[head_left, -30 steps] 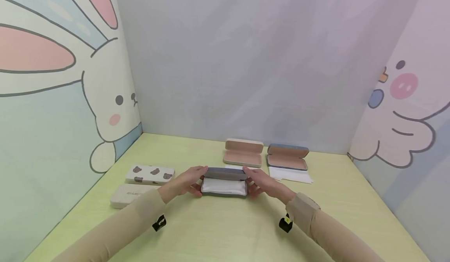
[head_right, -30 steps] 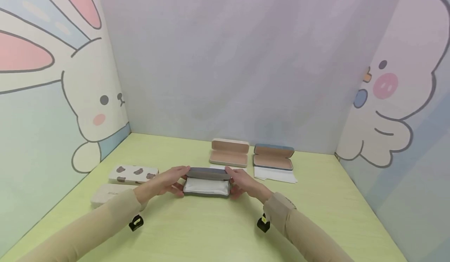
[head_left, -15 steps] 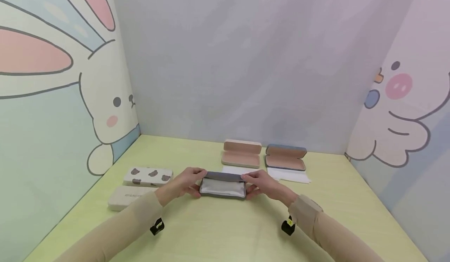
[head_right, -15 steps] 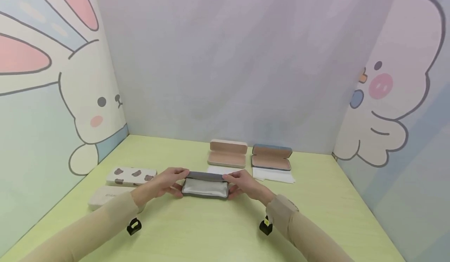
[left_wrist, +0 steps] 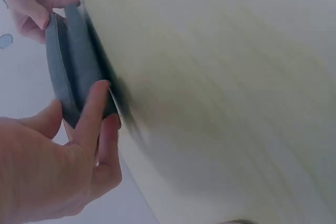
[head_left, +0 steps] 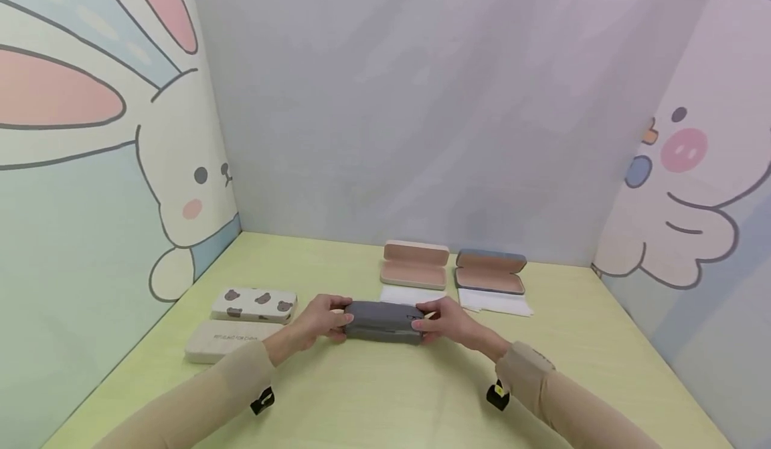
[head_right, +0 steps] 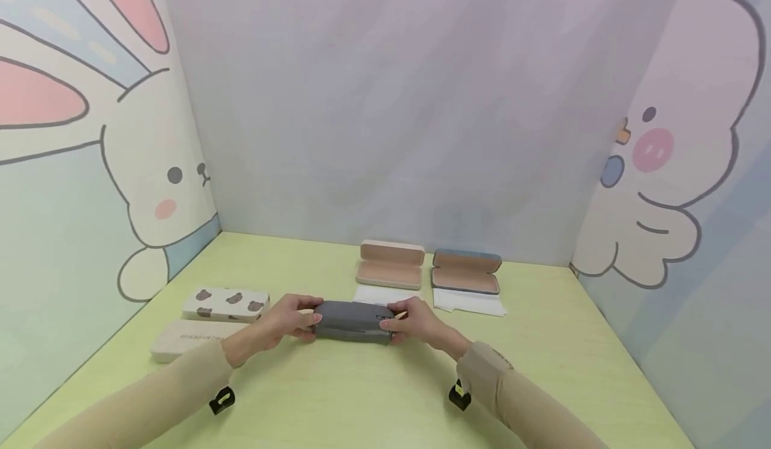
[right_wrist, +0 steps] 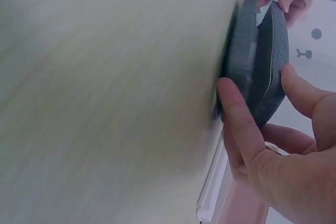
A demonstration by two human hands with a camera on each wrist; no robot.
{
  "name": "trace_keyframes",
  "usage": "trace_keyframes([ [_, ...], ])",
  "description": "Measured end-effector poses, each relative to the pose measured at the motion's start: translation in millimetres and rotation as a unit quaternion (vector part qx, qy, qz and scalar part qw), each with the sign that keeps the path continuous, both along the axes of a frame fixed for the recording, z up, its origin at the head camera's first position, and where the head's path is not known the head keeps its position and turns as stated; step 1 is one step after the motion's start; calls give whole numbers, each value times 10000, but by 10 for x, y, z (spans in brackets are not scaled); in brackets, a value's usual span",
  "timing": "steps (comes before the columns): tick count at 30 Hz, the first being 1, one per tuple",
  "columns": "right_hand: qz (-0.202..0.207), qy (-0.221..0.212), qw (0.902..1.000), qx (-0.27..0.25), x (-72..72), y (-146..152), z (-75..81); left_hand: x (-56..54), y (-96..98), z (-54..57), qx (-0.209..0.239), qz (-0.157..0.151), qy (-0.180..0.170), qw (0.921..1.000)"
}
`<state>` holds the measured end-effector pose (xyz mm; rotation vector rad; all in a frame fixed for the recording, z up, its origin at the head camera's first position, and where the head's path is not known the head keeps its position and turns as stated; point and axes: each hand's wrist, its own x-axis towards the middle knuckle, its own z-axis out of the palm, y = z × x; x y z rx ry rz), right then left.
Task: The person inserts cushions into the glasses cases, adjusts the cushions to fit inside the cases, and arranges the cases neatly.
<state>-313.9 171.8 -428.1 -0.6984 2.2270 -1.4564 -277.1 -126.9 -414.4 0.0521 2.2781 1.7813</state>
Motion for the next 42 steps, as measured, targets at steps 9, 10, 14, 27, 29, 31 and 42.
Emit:
trace_keyframes([
  [9, -154, 1431, 9857, 873, 26, -75, -29, 43, 64, 39, -558, 79, 497, 9972],
  [10, -156, 1466, 9848, 916, 17, -71, -31, 43, 64, 48, -625, 30, 467, 9969],
  [14, -129, 1787, 9766, 1190, 2, -98, -43, 10, 76, 69, -1526, -411, 568, 9858],
  [27, -151, 2153, 9687, 1224, 8, -362, 76, -275, 113, 92, -4760, -1136, 1661, 8561],
  [29, -248, 2073, 9727, 1014, -19, -324, 123, -395, -40, 149, -4745, -962, 1671, 8589],
  [31, -390, 2069, 9733, 917, -56, -250, 166, -517, -207, 186, -4765, -732, 1706, 8594],
  [42, -1742, 1630, 9622, 1316, -330, 283, 42, -897, -745, 187, -4933, -323, 1072, 8626],
])
